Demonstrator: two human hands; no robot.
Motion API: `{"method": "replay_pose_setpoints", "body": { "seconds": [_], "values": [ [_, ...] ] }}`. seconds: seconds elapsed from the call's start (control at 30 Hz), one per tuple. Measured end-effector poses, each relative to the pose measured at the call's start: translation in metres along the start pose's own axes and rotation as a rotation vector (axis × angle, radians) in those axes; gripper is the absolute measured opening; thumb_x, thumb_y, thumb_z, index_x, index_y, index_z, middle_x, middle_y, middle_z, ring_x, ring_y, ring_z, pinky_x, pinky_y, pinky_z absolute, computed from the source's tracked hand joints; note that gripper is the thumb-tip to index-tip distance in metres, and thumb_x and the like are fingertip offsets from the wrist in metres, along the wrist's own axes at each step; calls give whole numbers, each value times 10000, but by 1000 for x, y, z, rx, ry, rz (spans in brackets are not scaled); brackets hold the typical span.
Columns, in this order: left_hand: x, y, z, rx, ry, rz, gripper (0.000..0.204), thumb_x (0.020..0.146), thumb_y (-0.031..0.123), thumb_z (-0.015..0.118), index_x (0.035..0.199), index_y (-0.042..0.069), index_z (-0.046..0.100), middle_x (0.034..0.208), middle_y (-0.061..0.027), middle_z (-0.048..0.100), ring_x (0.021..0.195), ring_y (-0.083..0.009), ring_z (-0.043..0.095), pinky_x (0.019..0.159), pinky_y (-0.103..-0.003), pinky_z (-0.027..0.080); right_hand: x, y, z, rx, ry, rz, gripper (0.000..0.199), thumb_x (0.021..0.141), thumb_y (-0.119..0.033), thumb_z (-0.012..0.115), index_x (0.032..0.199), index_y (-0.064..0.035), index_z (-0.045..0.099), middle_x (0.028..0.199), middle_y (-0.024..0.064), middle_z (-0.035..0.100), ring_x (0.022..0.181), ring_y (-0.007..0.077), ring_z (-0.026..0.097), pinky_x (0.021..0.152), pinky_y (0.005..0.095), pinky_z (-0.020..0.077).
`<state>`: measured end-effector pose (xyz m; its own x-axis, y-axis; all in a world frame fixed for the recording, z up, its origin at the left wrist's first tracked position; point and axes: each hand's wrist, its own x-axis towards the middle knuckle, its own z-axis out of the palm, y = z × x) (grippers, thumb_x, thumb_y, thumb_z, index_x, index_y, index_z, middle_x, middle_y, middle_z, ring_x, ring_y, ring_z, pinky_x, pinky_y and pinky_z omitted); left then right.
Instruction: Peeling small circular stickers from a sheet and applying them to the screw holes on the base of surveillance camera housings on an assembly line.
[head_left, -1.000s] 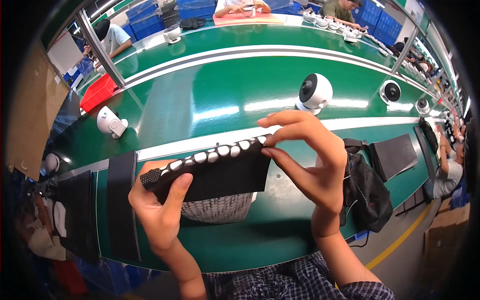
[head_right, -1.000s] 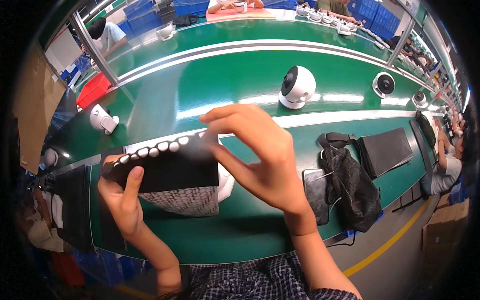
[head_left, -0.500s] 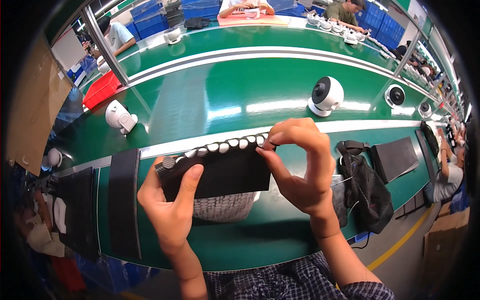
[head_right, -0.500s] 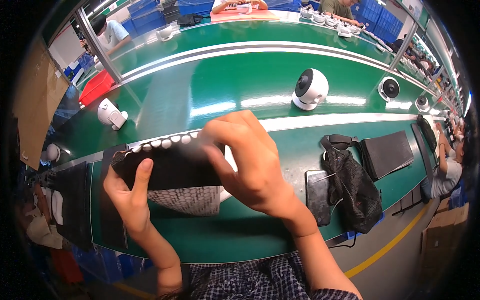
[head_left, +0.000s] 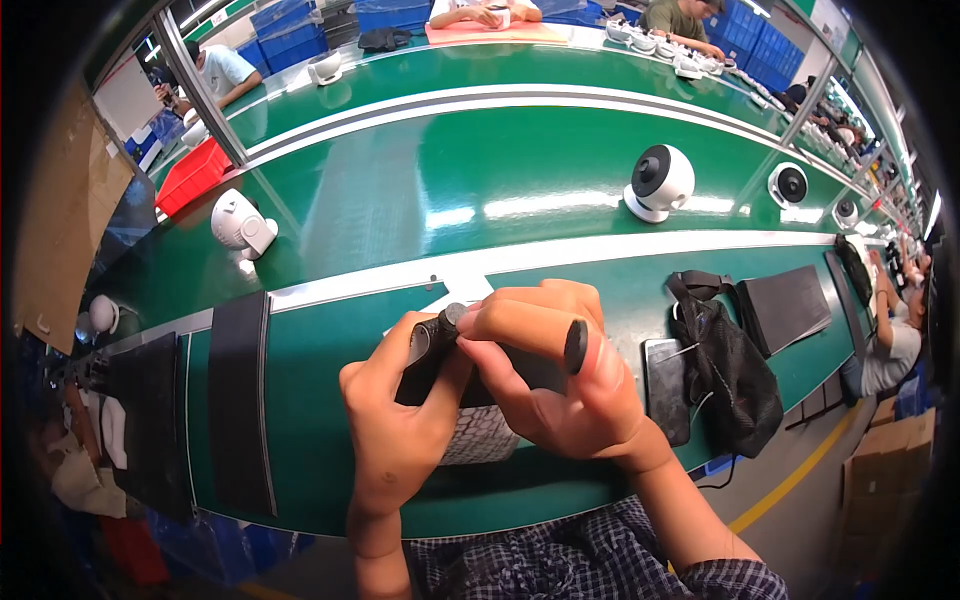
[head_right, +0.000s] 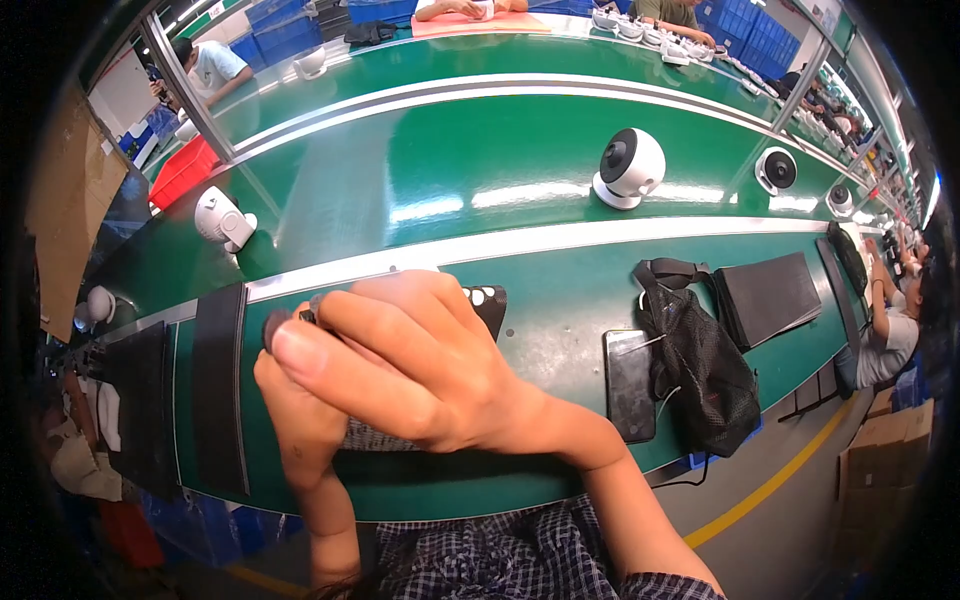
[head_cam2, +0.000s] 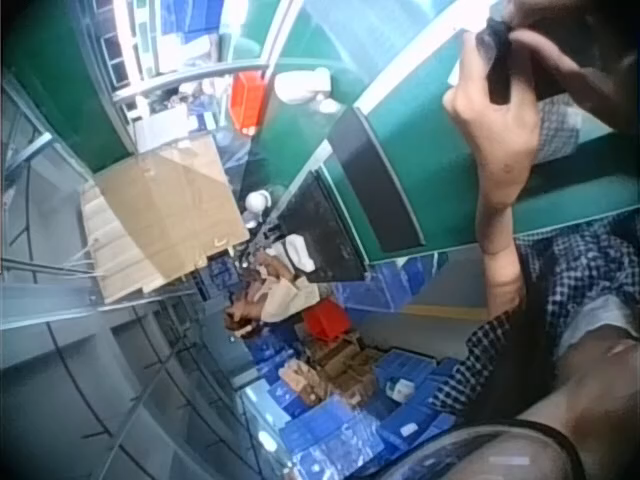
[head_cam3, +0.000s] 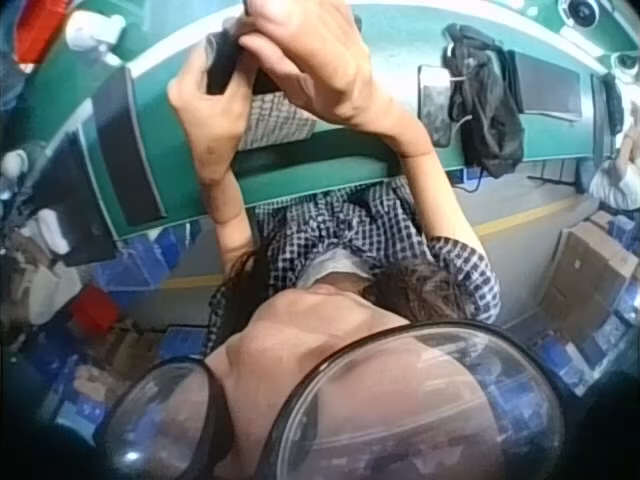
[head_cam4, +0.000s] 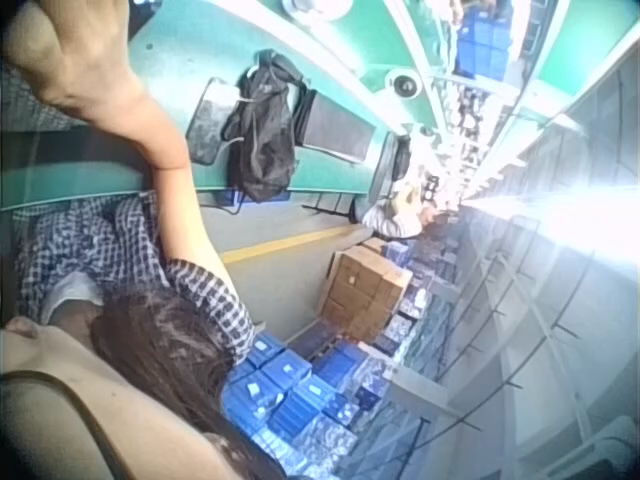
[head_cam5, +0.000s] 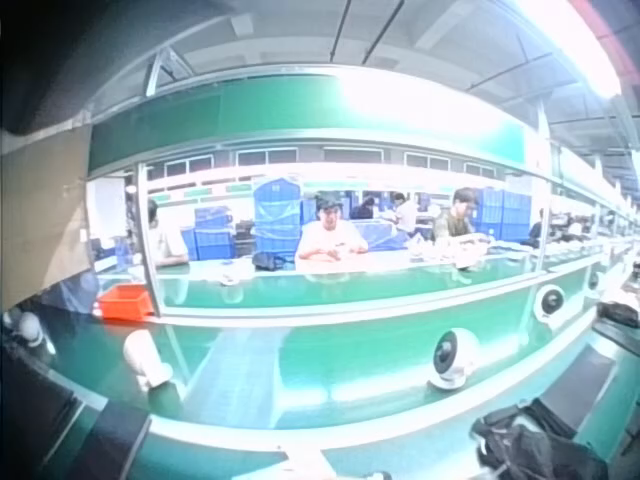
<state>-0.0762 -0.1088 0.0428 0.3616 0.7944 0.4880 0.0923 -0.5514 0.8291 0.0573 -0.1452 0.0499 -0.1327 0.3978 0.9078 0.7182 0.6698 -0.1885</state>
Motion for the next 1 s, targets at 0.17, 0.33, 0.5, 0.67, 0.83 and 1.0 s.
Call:
{"method": "replay_pose_setpoints", "body": {
  "seconds": [0.17, 0.33, 0.5, 0.67, 0.83, 1.0],
  "values": [
    [1, 0, 0, -16, -23, -67, 144, 785, 1, 633, 911, -20, 564, 683, -104, 598, 607, -126, 606, 563, -255, 455, -4, -1, 2, -3, 26, 14, 929, 684, 149, 659, 1355, -152, 90, 961, 143, 579, 742, 234, 585, 697, 344, 462],
    [-1, 1, 0, 31, -18, -20, 136, 779, 10, 633, 895, -10, 563, 697, -129, 602, 618, -174, 636, 567, -268, 456, -7, 0, -3, 110, 3, 158, 1058, 695, 185, 610, 1394, -165, -103, 1003, 144, 478, 781, 192, 578, 694, 320, 504],
    [1, -4, -3, 44, -11, -6, 137, 786, 31, 632, 897, -14, 567, 686, -142, 602, 581, -220, 623, 553, -280, 450, -9, 2, 6, 173, 133, 59, 865, 665, 174, 620, 1360, -50, 156, 1086, 199, 460, 830, 235, 567, 703, 326, 497],
    [0, 1, -7, 50, -69, 14, 171, 783, 63, 642, 909, -27, 570, 694, -199, 589, 627, -320, 631, 542, -309, 453, 2, 4, 13, 416, 228, 64, 931, 671, 168, 617, 1417, -41, 102, 1196, 222, 413, 899, 260, 574, 733, 334, 519],
    [4, 4, -21, 53, -121, -12, 138, 810, 79, 614, 894, -20, 567, 695, -227, 567, 686, -422, 552, 535, -338, 446, 11, -13, 5, 286, 3, 272, 1103, 684, 157, 614, 1425, -200, -121, 1213, 193, 412, 910, 225, 563, 770, 365, 529],
    [8, 1, -24, 119, -139, -2, 157, 810, 92, 615, 909, -23, 573, 752, -230, 590, 742, -426, 557, 590, -350, 464, 13, -14, 7, 474, 44, 327, 1097, 680, 151, 645, 1443, -192, -64, 1225, 180, 409, 855, 161, 509, 764, 312, 498]
  ]
}}
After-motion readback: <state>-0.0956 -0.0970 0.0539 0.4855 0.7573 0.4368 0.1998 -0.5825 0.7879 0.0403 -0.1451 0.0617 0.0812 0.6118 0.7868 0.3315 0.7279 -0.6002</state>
